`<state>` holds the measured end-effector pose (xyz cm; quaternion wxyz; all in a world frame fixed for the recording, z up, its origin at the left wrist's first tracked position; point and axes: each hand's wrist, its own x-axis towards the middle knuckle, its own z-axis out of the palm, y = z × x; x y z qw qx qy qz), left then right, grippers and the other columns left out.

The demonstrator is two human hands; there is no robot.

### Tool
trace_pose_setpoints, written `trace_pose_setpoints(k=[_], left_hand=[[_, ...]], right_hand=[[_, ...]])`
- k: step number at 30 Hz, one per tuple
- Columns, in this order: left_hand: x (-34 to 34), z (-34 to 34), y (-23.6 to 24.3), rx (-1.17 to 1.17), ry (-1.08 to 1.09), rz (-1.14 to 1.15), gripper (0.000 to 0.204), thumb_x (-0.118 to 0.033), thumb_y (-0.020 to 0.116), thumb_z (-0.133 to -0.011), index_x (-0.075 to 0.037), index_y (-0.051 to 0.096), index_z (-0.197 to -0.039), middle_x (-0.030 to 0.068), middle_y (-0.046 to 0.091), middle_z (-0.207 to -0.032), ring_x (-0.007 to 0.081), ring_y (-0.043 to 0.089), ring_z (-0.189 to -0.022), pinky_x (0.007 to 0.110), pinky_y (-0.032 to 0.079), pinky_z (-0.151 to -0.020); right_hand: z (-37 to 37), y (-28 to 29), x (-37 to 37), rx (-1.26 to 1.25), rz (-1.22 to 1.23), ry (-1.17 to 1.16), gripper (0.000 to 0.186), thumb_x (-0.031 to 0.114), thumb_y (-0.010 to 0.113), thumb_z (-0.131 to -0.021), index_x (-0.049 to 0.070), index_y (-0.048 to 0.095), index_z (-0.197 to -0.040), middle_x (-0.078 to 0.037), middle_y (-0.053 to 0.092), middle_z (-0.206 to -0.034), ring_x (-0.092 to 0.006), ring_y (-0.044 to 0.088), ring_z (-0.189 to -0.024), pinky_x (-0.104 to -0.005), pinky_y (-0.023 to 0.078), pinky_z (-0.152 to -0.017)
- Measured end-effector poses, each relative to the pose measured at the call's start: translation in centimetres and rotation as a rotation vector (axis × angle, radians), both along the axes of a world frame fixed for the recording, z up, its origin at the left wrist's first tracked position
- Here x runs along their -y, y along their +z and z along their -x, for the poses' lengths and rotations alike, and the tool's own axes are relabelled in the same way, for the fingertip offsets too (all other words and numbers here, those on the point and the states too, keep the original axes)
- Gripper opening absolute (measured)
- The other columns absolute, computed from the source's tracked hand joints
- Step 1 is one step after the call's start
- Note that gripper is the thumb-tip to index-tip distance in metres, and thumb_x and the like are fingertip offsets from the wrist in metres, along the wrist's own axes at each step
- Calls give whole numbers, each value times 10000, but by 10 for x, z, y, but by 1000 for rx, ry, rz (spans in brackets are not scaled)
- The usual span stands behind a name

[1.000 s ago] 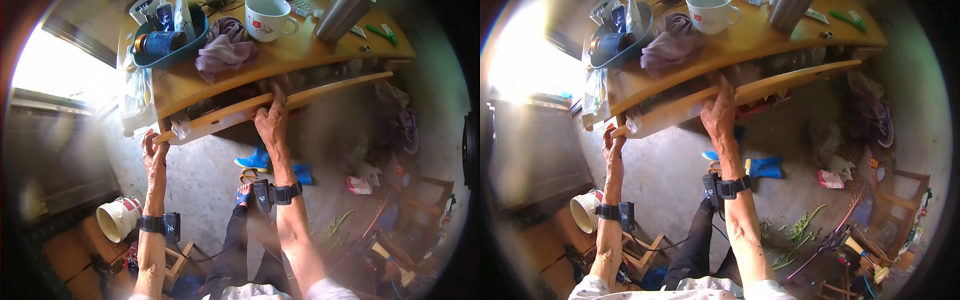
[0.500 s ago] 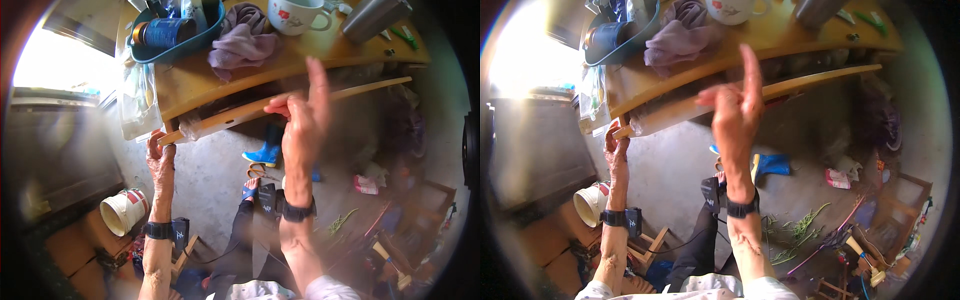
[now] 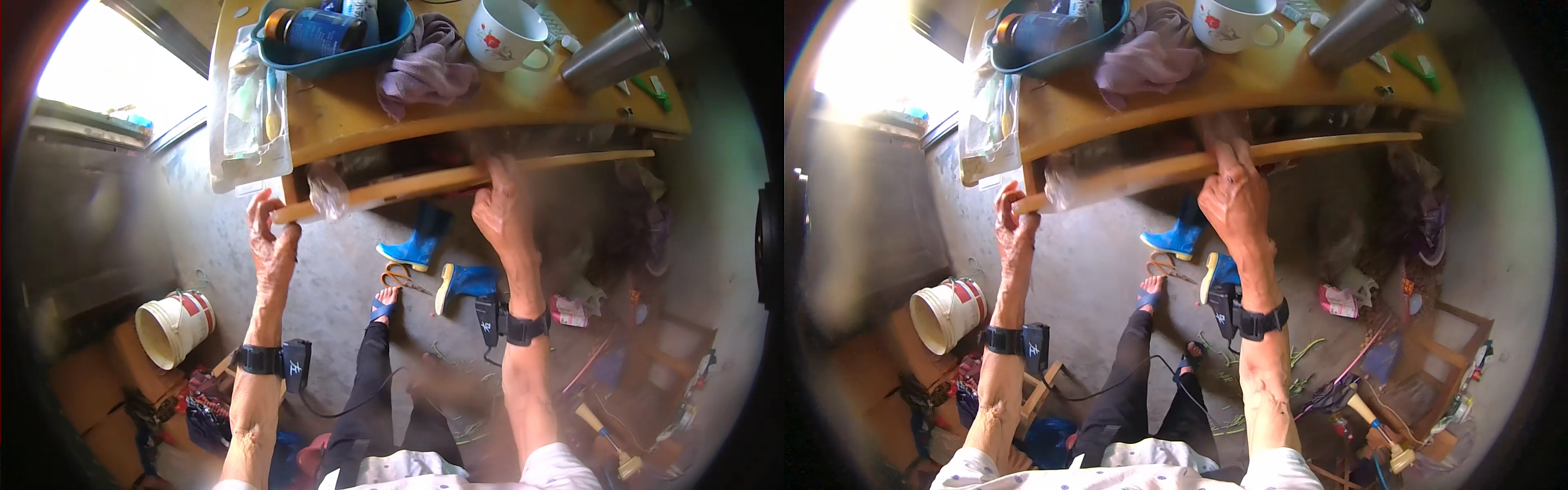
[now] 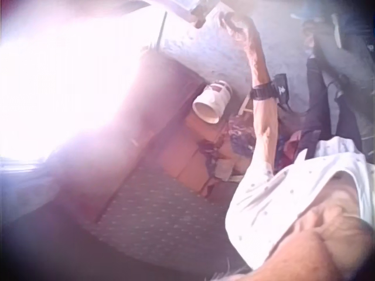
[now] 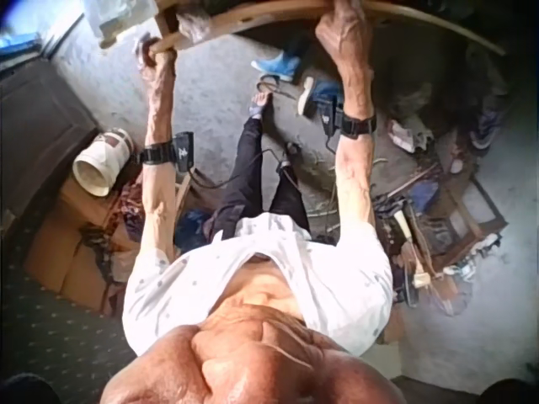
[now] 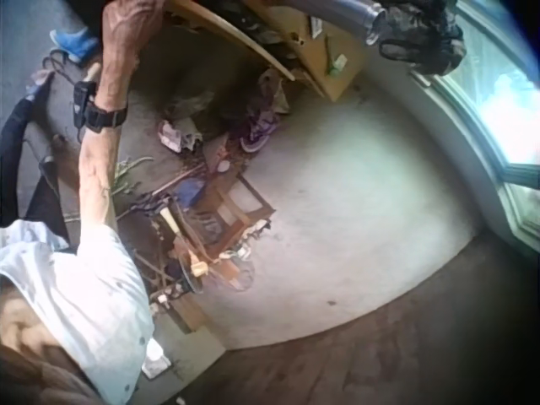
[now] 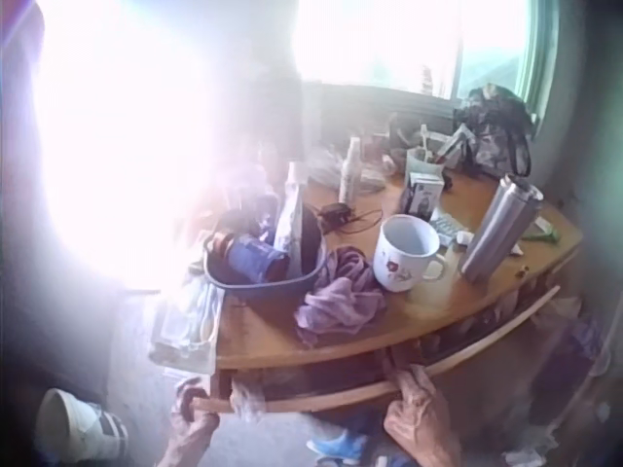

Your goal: Repairing or cleaning the filter and vent of a kitchen range hood using various tools.

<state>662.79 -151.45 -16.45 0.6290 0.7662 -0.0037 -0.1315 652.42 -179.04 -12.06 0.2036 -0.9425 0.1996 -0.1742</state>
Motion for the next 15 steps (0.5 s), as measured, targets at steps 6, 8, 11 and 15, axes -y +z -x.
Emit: trace_pose_setpoints(k=[6,8,11,15], left_hand=[[-13,65,1,272,-10,-195,277,43,498,-594,-55,471,-852,143,423,-1174,276,384,-1153,373,315,-944],[-11,73,4,259,27,-180,282,52,500,-593,-58,470,-851,140,422,-1170,275,384,-1153,370,314,-947],[-15,74,-1,221,19,-131,304,72,506,-603,-60,476,-875,128,421,-1169,252,405,-1133,359,332,-939],[-18,76,4,213,-27,-105,406,83,517,-640,-68,484,-1016,99,425,-1159,220,430,-1103,341,359,-925]], right_hand=[[44,17,-3,5,34,34,221,-29,494,-674,48,584,-861,-100,575,-877,-307,582,-776,-389,479,-676],[35,26,-10,43,65,98,144,35,530,-703,66,588,-831,-86,595,-819,-296,579,-718,-391,473,-640],[23,30,-17,-193,111,246,196,122,582,-712,83,627,-898,-81,620,-818,-286,571,-688,-357,472,-626],[1,22,-15,-357,232,326,150,160,605,-671,77,642,-790,-135,615,-708,-306,579,-675,-390,459,-623]])
